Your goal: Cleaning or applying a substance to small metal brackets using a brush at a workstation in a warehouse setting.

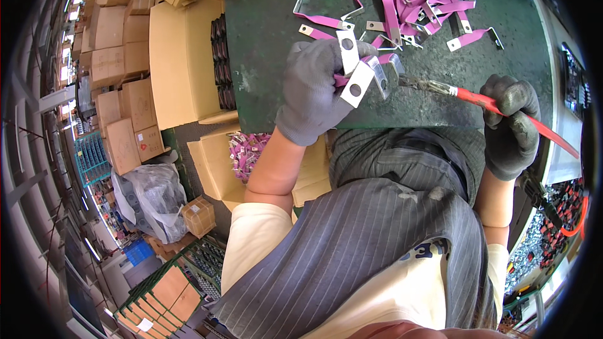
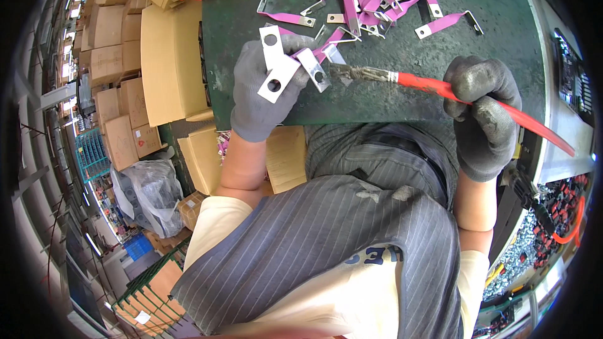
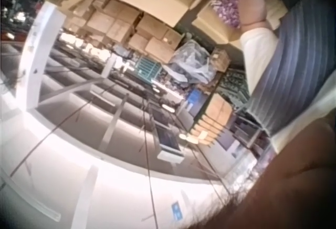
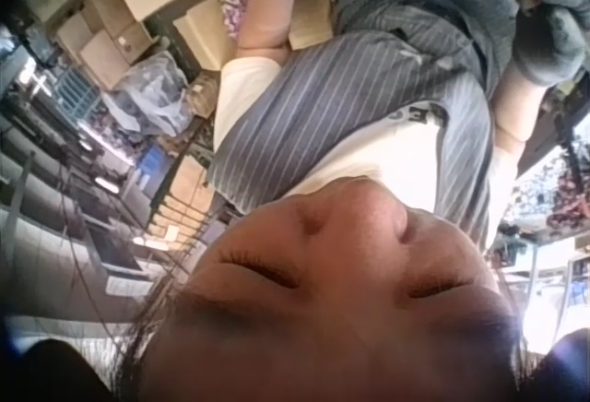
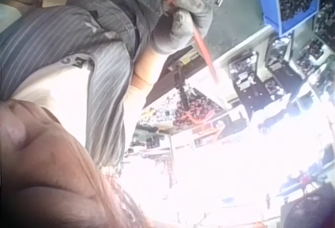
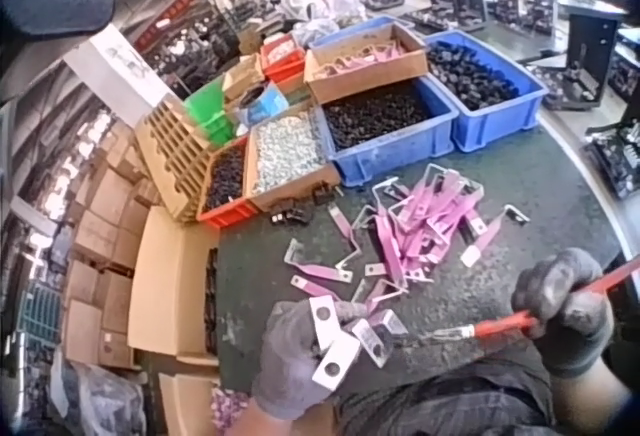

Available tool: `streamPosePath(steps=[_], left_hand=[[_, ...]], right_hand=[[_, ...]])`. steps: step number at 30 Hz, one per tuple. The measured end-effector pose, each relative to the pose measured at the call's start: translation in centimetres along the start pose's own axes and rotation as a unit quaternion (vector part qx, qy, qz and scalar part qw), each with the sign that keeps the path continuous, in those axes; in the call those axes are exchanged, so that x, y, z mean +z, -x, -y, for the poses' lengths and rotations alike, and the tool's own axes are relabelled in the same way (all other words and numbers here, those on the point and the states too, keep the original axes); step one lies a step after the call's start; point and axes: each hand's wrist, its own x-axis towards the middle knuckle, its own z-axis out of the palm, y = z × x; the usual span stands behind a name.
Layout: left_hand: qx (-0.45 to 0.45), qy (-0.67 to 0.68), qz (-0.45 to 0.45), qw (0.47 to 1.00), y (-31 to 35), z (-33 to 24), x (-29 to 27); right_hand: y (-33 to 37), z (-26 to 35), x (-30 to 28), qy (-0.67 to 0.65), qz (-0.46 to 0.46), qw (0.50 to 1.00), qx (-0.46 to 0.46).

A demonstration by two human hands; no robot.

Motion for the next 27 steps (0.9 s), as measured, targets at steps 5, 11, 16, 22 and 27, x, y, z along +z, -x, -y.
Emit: streamPosePath(steps=[5,11,16,22,27], left_hand=[[0.049,-0.153,0.033,0.986,-0.6,-0.7,-0.9],[0.062,-0.226,0.06,0.97,-0.5,-0.9,-1.4],[0.071,-0.252,0.057,0.964,-0.6,-1.2,-1.5],[0.053,-0.261,0.09,0.96,-0.7,-1.6,-1.8],[0.051,-0.248,0.088,0.963,-0.8,-1.5,-1.8]], right_hand=[[0.5,0.3,0.4,0.06,-0.041,0.997,-0.024],[0.1,0.5,1.1,0.156,0.042,0.982,-0.102],[0.3,0.6,1.6,0.179,0.034,0.979,-0.086],[0.3,0.5,1.5,0.164,0.052,0.982,-0.078],[0.1,0.5,1.3,0.156,0.068,0.985,-0.04]])
